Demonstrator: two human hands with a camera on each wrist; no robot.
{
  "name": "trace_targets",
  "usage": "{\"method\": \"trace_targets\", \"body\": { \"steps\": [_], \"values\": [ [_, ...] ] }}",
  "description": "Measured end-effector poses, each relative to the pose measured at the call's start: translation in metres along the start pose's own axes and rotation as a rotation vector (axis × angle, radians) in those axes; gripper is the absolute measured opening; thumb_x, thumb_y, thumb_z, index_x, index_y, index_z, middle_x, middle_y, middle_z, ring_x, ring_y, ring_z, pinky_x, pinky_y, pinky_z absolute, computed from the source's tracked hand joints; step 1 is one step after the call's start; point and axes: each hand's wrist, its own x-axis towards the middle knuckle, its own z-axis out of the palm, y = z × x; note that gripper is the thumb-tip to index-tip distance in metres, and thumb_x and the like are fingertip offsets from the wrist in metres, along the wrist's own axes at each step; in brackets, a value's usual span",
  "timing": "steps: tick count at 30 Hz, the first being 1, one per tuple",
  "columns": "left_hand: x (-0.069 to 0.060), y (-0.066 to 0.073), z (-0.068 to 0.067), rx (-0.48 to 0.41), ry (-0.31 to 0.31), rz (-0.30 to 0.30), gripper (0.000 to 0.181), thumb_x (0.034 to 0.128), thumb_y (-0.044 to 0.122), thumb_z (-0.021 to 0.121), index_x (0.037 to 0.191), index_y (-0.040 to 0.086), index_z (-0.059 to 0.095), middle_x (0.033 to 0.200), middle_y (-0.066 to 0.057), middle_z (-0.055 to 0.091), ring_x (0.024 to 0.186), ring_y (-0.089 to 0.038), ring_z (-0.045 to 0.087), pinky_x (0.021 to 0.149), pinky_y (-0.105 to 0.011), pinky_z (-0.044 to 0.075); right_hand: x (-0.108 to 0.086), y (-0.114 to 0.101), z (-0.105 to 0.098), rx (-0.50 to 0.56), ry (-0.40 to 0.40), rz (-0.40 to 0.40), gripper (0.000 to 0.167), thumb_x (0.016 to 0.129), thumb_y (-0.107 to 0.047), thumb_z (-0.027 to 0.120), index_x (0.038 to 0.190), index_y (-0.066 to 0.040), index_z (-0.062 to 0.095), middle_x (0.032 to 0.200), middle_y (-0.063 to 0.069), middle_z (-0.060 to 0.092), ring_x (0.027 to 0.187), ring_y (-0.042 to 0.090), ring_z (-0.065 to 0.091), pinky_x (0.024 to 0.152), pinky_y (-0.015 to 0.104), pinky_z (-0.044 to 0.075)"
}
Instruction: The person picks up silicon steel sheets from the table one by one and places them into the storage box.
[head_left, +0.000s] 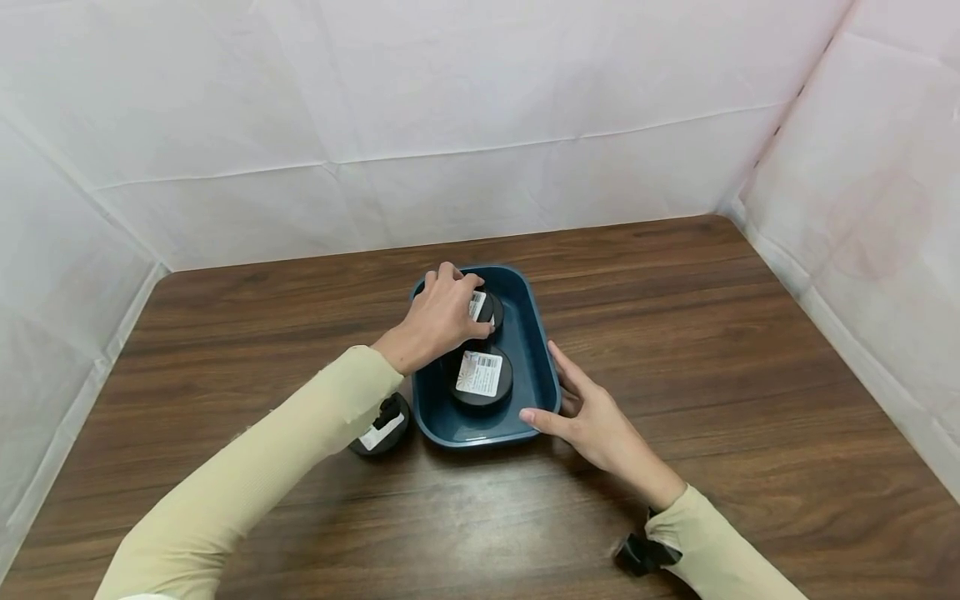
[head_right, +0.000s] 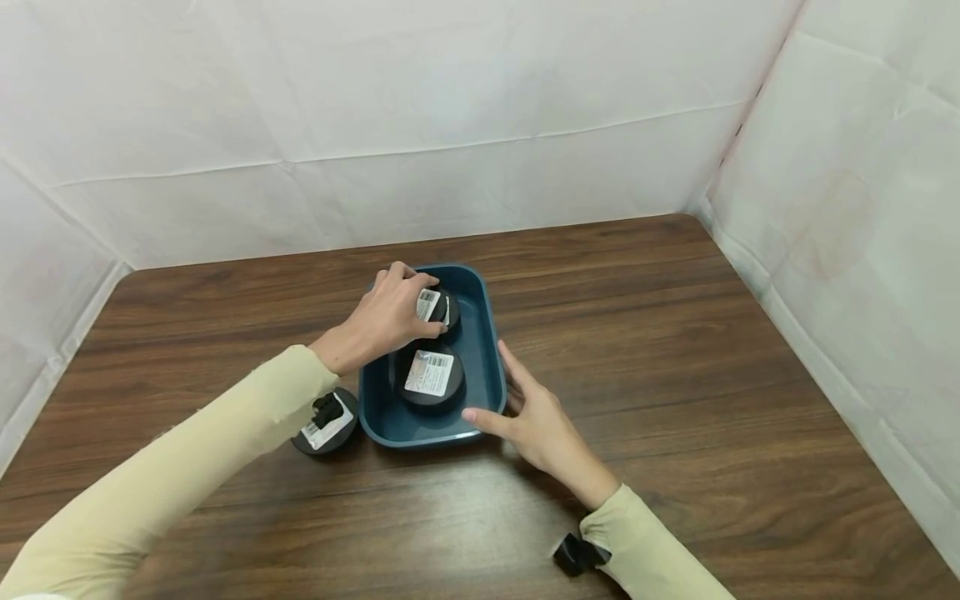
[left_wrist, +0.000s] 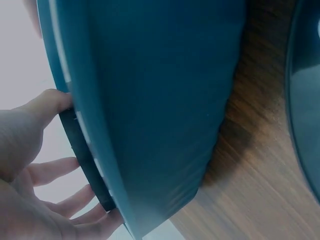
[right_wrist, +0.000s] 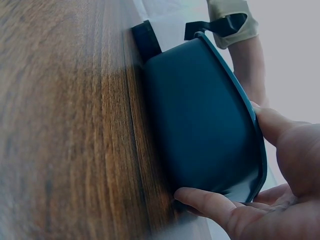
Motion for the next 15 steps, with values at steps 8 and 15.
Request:
{"method": "trace_targets", "body": {
  "steps": [8,15],
  "values": [
    [0.0061,0.0009,0.0006,0.009,-0.007,-0.013,0.065,0.0913,0.031,0.074,0.146,0.005,0.050,0.145,-0.023,0.040,0.126,-0.037,0.042,0.095,-0.047,0.052,0.0002,0.0006,0.0015,0.022,-0.002,0.000,0.096,0.091,-0.027,0.076,0.163,-0.021,0.013,0.163,0.020,0.028,0.141,0.043,0.045,0.104,0.048,0.051],
    [0.0094,0.0028,0.0003,0.025,-0.009,0.000,0.065,0.0912,0.031,0.074,0.146,0.005,0.050,0.144,-0.023,0.041,0.123,-0.036,0.043,0.093,-0.048,0.052,-0.0006,-0.0001,0.0003,0.022,-0.006,-0.009,0.096,0.092,-0.028,0.075,0.163,-0.020,0.012,0.163,0.023,0.027,0.138,0.045,0.047,0.100,0.045,0.054]
  ]
}}
